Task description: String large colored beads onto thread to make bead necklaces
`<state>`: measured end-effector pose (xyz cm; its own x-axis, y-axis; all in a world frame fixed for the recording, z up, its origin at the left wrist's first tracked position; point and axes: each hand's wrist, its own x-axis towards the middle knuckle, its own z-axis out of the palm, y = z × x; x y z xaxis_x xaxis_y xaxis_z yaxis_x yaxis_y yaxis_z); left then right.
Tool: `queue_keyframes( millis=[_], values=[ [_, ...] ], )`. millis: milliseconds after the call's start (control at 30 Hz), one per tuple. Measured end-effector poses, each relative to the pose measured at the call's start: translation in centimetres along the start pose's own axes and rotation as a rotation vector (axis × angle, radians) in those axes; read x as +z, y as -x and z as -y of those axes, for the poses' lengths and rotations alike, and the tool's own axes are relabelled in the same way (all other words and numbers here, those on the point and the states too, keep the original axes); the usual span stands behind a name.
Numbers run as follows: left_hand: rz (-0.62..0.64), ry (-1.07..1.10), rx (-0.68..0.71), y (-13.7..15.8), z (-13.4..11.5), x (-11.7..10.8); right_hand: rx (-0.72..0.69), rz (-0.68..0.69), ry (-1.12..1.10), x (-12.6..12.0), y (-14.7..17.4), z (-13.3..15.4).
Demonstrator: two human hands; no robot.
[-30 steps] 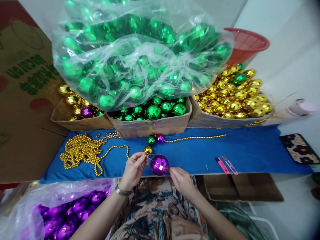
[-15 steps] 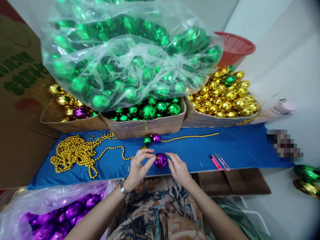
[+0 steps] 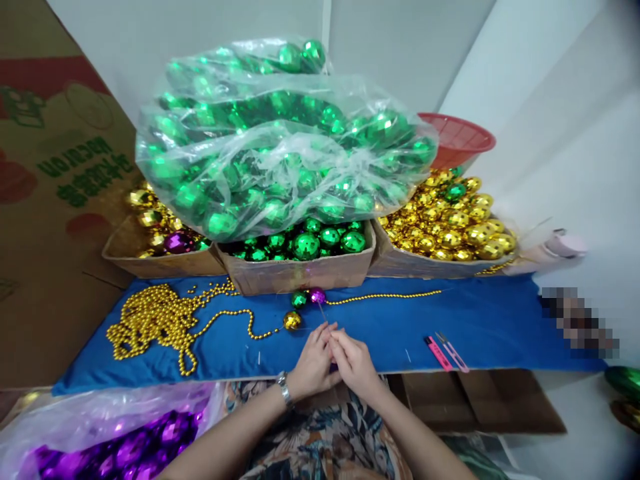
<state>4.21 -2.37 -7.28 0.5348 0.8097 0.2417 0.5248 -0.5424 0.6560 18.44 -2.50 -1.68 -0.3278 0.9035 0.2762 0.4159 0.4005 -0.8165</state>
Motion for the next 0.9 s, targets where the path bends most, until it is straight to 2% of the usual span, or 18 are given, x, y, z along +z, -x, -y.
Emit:
queue_keyframes(
  millis=[67, 167, 233, 333, 433, 567, 733, 900],
  values=[
    [0.032, -0.059, -0.005, -0.5, 0.2, 1.4, -0.010, 0.001, -0.040, -0.5, -0.1, 1.1],
    [0.029, -0.080, -0.070, -0.9, 0.1, 1.4, 0.093, -0.086, -0.171, -3.1, 0.0, 1.7],
    [0.043, -0.125, -0.094, -0.7, 0.1, 0.5, 0.173, -0.273, -0.271, -5.9, 0.1, 1.2],
    [0.053, -0.276, -0.112, -0.1, 0.5, -1.3, 0.218, -0.632, -0.435, -10.2, -0.2, -0.2],
    [0.042, -0.437, -0.096, 0.5, 1.2, -2.9, 0.213, -0.816, -0.499, -13.0, -0.5, -1.4],
    [0.003, -0.582, -0.085, 1.2, 3.2, -4.5, 0.230, -0.903, -0.481, -14.2, -0.6, -2.3],
    [-0.002, -0.651, -0.087, 2.7, 5.5, -5.6, 0.236, -0.913, -0.480, -13.6, -0.5, -2.5],
    [0.008, -0.589, -0.075, 3.6, 5.1, -5.2, 0.211, -0.890, -0.454, -13.3, -0.4, -2.3]
  ],
)
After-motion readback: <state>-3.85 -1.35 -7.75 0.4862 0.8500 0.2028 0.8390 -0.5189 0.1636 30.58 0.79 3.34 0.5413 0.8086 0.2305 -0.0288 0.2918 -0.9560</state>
